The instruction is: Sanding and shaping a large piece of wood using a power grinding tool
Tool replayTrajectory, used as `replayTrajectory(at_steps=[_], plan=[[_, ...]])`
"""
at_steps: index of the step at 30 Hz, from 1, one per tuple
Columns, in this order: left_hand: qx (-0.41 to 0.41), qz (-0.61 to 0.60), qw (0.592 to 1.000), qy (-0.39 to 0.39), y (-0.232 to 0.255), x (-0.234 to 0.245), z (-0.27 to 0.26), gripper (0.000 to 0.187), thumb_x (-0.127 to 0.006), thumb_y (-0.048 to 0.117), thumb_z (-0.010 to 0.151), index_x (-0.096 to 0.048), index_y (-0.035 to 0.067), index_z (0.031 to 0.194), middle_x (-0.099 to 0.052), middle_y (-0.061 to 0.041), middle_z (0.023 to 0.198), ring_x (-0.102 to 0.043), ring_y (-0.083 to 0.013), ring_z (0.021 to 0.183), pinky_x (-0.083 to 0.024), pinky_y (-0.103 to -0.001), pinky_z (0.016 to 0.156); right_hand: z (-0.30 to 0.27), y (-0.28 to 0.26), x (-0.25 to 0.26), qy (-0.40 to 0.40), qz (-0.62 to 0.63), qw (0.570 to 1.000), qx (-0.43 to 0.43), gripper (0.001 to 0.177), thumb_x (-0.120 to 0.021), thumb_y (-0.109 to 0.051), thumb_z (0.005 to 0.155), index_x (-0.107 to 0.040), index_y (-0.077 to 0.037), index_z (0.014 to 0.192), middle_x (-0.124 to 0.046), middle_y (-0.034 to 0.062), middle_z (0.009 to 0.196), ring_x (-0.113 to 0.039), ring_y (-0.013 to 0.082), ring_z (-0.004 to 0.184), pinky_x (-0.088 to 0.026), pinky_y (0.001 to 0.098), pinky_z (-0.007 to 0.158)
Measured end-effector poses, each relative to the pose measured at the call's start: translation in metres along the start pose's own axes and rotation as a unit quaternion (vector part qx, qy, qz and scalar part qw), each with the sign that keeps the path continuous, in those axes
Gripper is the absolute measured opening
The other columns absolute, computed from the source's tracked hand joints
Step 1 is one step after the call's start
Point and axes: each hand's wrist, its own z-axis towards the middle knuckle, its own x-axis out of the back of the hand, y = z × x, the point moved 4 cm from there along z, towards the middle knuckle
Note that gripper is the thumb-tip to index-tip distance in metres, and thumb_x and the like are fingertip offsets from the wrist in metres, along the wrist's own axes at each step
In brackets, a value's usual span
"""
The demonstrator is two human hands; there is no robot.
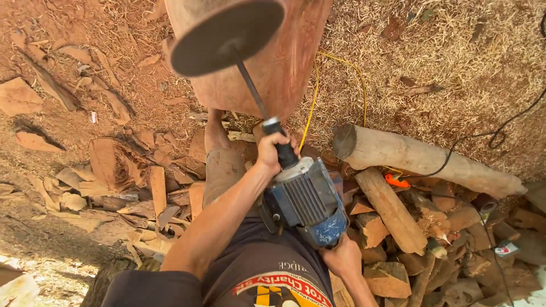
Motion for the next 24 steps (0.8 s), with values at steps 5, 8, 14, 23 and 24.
replayTrajectory(at_steps=[5, 8, 14, 23, 24], plan=[[-0.034, 0.054, 0.997, 0.037, 0.026, -0.016, 0.010, 0.017, -0.064, 0.007, 0.065, -0.054, 0.006, 0.079, -0.061, -0.012, 0.064, -0.057, -0.0259, 0.053, -0.051, -0.044, 0.051, 0.005, -0.031, 0.014, -0.002, 0.036, 0.998, 0.045, 0.045, -0.078, -0.039, 0.069, -0.065, -0.008, 0.099, -0.078, 0.0105, 0.083, -0.073, 0.0276, 0.071, -0.061, 0.0416, 0.067], [-0.042, 0.059, 0.997, -0.003, 0.052, -0.043, 0.014, 0.018, -0.063, 0.008, 0.063, -0.054, 0.006, 0.079, -0.058, -0.013, 0.065, -0.058, -0.0290, 0.053, -0.049, -0.046, 0.048, 0.002, -0.051, 0.022, 0.033, 0.059, 0.995, 0.076, 0.048, -0.076, -0.040, 0.066, -0.064, -0.006, 0.098, -0.076, 0.0177, 0.089, -0.071, 0.0365, 0.078, -0.056, 0.0461, 0.070], [-0.018, 0.065, 0.998, 0.007, 0.026, -0.035, 0.006, 0.015, -0.061, 0.010, 0.061, -0.051, 0.007, 0.073, -0.057, -0.013, 0.063, -0.056, -0.0287, 0.050, -0.047, -0.046, 0.044, 0.001, -0.022, -0.001, 0.012, 0.067, 0.996, 0.062, 0.044, -0.077, -0.034, 0.068, -0.061, -0.004, 0.096, -0.076, 0.0160, 0.085, -0.071, 0.0329, 0.071, -0.059, 0.0454, 0.066], [0.028, 0.126, 0.991, -0.047, 0.007, -0.086, 0.015, 0.012, -0.062, 0.007, 0.065, -0.052, 0.003, 0.069, -0.061, -0.015, 0.065, -0.060, -0.0283, 0.050, -0.053, -0.046, 0.046, 0.002, -0.015, -0.025, 0.073, 0.159, 0.982, 0.073, 0.044, -0.082, -0.022, 0.058, -0.043, -0.010, 0.041, -0.049, 0.0013, 0.039, -0.043, 0.0136, 0.040, -0.039, 0.0390, 0.042], [0.029, 0.130, 0.988, -0.081, 0.007, -0.100, 0.017, 0.013, -0.061, 0.009, 0.066, -0.051, 0.002, 0.066, -0.061, -0.017, 0.065, -0.058, -0.0296, 0.050, -0.051, -0.048, 0.046, 0.002, -0.016, -0.020, 0.117, 0.169, 0.975, 0.086, 0.045, -0.082, -0.027, 0.057, -0.043, -0.010, 0.042, -0.046, 0.0000, 0.040, -0.042, 0.0128, 0.043, -0.039, 0.0402, 0.045]])
